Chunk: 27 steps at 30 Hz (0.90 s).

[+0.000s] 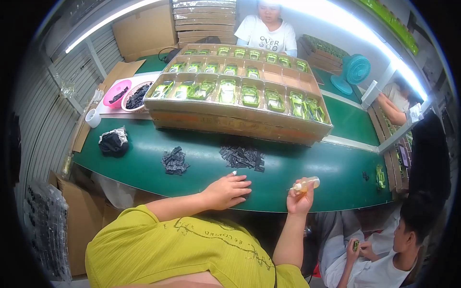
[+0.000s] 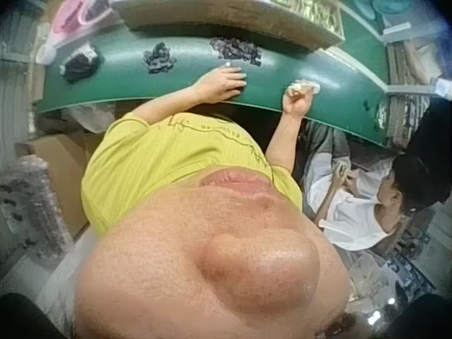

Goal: The person applies liquid from a bottle onto small plastic parts, then takes a toy car shell and fits the plastic parts into the shell.

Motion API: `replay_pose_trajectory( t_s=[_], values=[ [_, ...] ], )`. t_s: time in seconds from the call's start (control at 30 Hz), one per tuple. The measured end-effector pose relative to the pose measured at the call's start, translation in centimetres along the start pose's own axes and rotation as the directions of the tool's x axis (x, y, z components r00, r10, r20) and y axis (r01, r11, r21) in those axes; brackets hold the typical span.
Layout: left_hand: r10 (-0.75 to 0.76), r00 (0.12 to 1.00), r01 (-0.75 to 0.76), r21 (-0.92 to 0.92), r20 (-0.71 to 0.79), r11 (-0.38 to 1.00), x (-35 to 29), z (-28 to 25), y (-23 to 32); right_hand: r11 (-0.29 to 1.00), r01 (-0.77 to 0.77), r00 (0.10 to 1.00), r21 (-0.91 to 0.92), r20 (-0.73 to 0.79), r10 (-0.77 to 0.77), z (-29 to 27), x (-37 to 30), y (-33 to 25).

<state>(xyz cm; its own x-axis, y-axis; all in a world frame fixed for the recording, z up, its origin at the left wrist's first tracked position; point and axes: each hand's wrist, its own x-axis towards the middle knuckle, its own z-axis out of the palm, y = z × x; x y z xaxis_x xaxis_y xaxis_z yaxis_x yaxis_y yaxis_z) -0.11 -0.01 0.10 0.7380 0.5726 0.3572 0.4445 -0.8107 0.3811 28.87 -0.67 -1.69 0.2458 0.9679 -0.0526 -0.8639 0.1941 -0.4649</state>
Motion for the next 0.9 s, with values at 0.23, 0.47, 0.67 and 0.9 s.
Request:
replay_pose_trajectory(
  t_s=[0.23, 0.47, 0.67, 0.9],
  values=[
    [-0.006, 1.0, 0.006, -0.013, -0.001, 1.0, 0.14, 0.16, 0.18, 1.0, -0.007, 1.0, -0.003, 0.027, 0.007, -0.07, 0.01, -0.33],
    [-0.004, 1.0, 0.004, 0.002, -0.026, 1.0, 0.07, 0.13, 0.17, 1.0, -0.018, 0.999, 0.011, 0.036, 0.018, -0.32, -0.01, -0.23],
    [-0.015, 1.0, 0.015, 0.011, -0.022, 1.0, 0.07, -0.28, 0.31, 1.0, -0.022, 0.999, 0.011, 0.044, 0.021, -0.36, 0.02, -0.25],
    [-0.054, 0.999, 0.054, 0.039, 0.005, 0.998, 0.29, -0.4, 0.54, 1.0, -0.011, 0.999, 0.0, 0.053, 0.011, -0.51, 0.24, -0.21]
  ],
)
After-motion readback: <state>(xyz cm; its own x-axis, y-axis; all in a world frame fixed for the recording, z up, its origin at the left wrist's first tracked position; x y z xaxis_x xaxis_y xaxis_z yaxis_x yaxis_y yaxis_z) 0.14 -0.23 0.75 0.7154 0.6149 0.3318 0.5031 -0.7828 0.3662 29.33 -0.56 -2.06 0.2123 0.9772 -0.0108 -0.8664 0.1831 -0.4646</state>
